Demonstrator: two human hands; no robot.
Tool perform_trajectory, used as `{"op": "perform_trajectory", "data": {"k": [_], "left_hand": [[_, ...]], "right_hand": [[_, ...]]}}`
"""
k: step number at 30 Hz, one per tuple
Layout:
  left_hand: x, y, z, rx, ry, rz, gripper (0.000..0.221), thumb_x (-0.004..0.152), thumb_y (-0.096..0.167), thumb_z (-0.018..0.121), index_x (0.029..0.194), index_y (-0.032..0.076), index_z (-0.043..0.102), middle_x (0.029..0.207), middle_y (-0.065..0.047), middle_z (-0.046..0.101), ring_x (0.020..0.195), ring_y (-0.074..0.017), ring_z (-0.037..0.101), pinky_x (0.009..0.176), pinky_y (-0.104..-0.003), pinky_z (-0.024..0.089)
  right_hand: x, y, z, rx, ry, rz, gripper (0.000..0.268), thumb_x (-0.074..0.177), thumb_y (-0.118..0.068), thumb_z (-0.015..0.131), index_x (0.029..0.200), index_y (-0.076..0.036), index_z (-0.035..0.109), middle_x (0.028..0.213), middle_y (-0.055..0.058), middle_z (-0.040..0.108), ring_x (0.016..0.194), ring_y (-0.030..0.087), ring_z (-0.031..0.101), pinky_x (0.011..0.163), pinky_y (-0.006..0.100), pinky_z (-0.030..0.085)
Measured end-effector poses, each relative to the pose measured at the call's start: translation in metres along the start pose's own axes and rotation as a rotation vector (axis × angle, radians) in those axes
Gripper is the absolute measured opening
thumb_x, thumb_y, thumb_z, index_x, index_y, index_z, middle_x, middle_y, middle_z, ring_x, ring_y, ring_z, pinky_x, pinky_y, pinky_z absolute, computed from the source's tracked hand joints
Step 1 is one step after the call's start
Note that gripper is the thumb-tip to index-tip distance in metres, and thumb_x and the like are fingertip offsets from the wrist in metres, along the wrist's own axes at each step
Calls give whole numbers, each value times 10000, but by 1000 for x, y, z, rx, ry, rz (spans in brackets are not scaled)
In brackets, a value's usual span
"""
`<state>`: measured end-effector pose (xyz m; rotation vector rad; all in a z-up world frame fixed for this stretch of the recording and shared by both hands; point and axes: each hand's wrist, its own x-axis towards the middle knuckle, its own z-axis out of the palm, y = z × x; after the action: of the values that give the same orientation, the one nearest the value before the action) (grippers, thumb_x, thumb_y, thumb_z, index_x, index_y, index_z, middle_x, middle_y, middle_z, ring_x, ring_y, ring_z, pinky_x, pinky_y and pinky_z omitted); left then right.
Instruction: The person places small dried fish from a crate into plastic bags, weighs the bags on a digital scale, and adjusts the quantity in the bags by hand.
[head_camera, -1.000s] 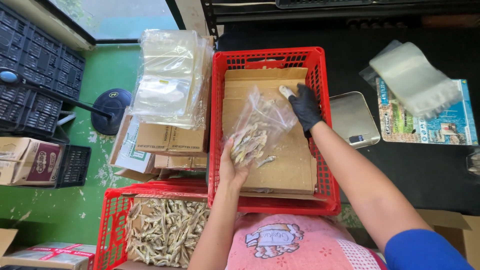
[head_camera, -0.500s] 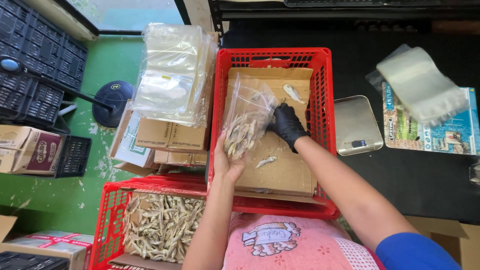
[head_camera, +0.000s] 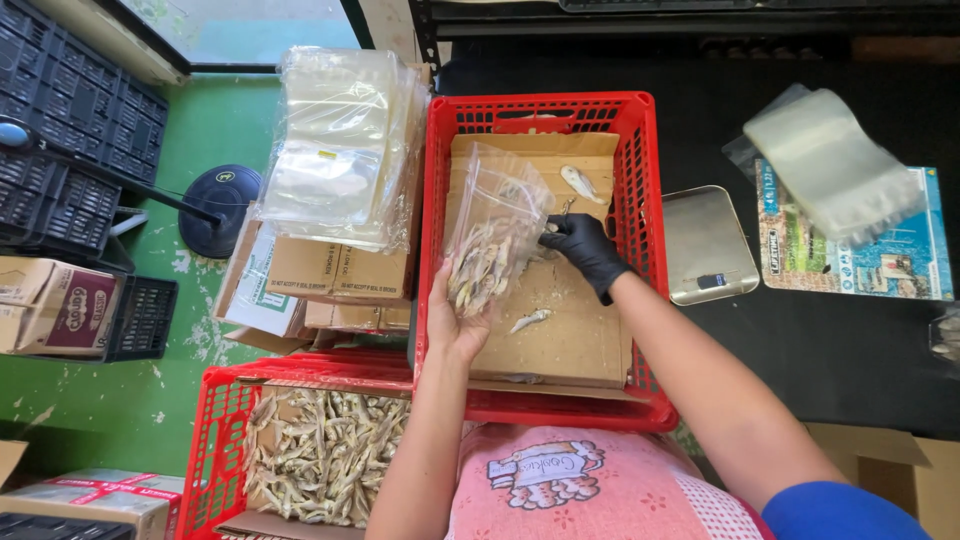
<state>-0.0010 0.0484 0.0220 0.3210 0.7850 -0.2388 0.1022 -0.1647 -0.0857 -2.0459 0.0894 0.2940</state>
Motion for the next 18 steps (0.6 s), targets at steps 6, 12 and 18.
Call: {"op": "perform_trajectory", "data": {"k": [6,12,18], "left_hand": [[6,0,-14,-3,-34,-9,429,788,347,829,1021,22,674,1000,-180,773,797,-324,769,583,-436,663],[-19,-3,0,35,-63,-23,461,797,360,826,1059,12,673,1046,-189,763,852,-335,763,607,-439,665],[-25,3,-4,294,-37,309,558,850,298,785,1335,93,601,1305,-180,667,1161,-376,668,926,-570,576]], "right_hand": [[-50,-70,-49,653,-139,271,414,851,-198,839,1232,-118,699,958,-29,734,846,93,696,801,261,551],[-90,-114,-83,887,-137,149,173,896,-73,775,1065,-92,741,767,1,715,648,97,721,599,200,591],[-100,-114,-139,965,-120,-27,140,955,-113,709,1088,-69,714,786,105,739,575,176,735,481,245,594]]}}
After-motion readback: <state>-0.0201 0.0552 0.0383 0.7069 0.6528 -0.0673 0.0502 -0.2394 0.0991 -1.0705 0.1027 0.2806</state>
